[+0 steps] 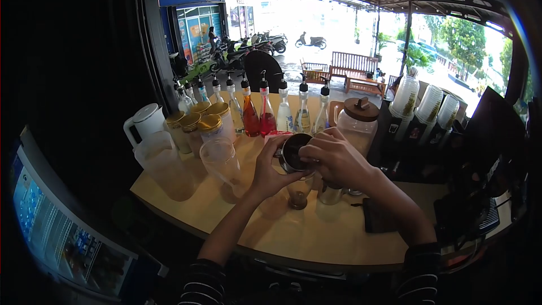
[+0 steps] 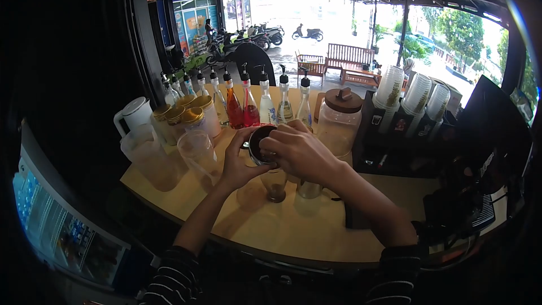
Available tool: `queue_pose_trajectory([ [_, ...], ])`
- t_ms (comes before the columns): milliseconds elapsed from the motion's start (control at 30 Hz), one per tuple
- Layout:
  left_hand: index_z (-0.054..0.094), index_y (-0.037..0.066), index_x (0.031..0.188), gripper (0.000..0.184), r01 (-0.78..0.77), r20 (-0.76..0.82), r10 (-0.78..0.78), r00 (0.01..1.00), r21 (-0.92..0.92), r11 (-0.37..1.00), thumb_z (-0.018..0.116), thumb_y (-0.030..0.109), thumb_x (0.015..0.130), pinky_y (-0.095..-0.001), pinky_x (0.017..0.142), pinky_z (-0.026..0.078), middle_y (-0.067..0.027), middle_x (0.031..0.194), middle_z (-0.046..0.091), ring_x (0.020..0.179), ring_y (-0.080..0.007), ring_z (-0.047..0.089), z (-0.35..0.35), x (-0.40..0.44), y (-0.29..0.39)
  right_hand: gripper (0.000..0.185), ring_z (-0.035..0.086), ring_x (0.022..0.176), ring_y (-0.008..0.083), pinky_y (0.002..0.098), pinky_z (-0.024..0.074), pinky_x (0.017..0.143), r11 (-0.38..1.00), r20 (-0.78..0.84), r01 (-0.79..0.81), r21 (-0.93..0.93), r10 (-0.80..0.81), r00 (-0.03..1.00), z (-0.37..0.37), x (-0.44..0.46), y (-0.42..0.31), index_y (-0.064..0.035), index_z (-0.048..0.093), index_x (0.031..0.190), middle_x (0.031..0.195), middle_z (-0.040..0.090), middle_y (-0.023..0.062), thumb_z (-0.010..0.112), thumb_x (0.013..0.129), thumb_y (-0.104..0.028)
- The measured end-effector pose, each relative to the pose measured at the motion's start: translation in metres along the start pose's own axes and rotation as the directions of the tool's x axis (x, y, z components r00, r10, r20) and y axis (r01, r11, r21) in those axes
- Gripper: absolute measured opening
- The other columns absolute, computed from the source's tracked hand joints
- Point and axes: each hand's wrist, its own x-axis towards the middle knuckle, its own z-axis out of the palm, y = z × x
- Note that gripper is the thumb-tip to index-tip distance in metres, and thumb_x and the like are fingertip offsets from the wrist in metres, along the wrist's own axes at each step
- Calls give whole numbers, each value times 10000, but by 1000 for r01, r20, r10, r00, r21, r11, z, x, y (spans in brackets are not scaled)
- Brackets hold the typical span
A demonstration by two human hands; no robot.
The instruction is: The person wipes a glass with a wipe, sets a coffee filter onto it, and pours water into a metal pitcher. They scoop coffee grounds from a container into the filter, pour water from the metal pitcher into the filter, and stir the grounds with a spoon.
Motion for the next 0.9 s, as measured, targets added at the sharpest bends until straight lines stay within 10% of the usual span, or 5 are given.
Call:
queue_pose_trajectory([
  [733, 483, 87, 1269, 774, -65, 178, 64, 982, 1, 998, 855, 196, 598, -339, 942, 458, -96, 1254, 506, 1163, -219, 513, -14, 9, -10, 158, 597, 890, 293, 393, 472, 818, 954, 51, -48, 296, 34, 998, -6, -11, 9, -12, 645, 939, 884, 631, 119, 621, 783, -13],
  [900, 480, 89, 1268, 769, -52, 187, 52, 981, -2, 999, 852, 196, 604, -339, 925, 468, -94, 1251, 504, 1159, -222, 512, -12, 8, -8, 131, 594, 860, 295, 401, 462, 799, 883, 117, -294, 367, 269, 956, -11, -8, 7, 2, 594, 967, 866, 614, 144, 593, 869, -86],
])
